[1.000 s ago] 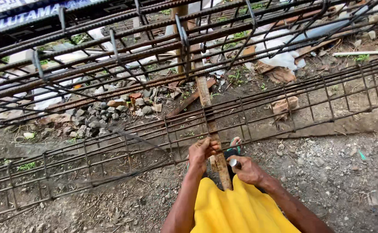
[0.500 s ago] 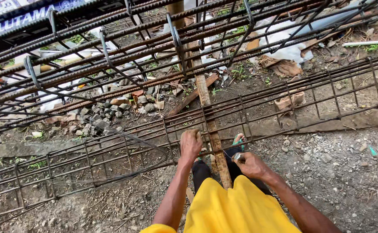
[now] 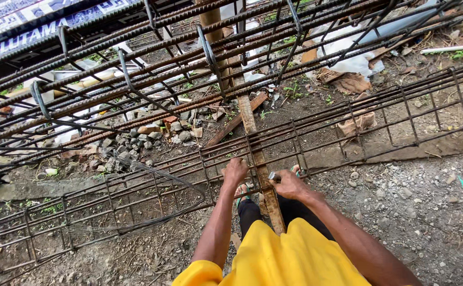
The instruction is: The person uses pliers to twist and secure wire ties at intersections of a rebar grid. They repeatedly position the wire, twist it with the pliers, and move to the next intersection along the grid.
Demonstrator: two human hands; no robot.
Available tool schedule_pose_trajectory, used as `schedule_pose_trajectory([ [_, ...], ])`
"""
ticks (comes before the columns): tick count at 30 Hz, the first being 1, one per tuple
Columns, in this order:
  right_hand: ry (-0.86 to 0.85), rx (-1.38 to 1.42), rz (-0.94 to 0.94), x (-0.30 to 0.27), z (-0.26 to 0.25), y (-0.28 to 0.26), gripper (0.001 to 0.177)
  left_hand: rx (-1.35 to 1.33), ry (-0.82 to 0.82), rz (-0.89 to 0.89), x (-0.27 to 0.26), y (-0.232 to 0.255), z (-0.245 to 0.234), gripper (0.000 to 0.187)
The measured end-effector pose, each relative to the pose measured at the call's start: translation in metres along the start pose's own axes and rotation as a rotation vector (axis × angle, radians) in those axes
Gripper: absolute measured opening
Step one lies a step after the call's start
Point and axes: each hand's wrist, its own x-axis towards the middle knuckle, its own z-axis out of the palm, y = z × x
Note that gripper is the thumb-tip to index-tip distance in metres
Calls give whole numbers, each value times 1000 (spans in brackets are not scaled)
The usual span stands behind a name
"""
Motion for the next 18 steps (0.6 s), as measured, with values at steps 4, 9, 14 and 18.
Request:
schedule_pose_trajectory([
  [4, 79, -71, 71, 2, 8, -4, 25, -190, 63, -42, -7, 7, -7, 37],
  [9, 78, -192, 202, -2, 14, -18, 28, -446, 154, -93, -38, 33, -22, 35],
  [14, 147, -11, 163, -38, 7, -73, 30, -825, 401, 165, -77, 46, -28, 20],
  [18, 154, -61, 187, -1, 28, -47, 32, -937, 523, 267, -62, 36, -18, 11],
])
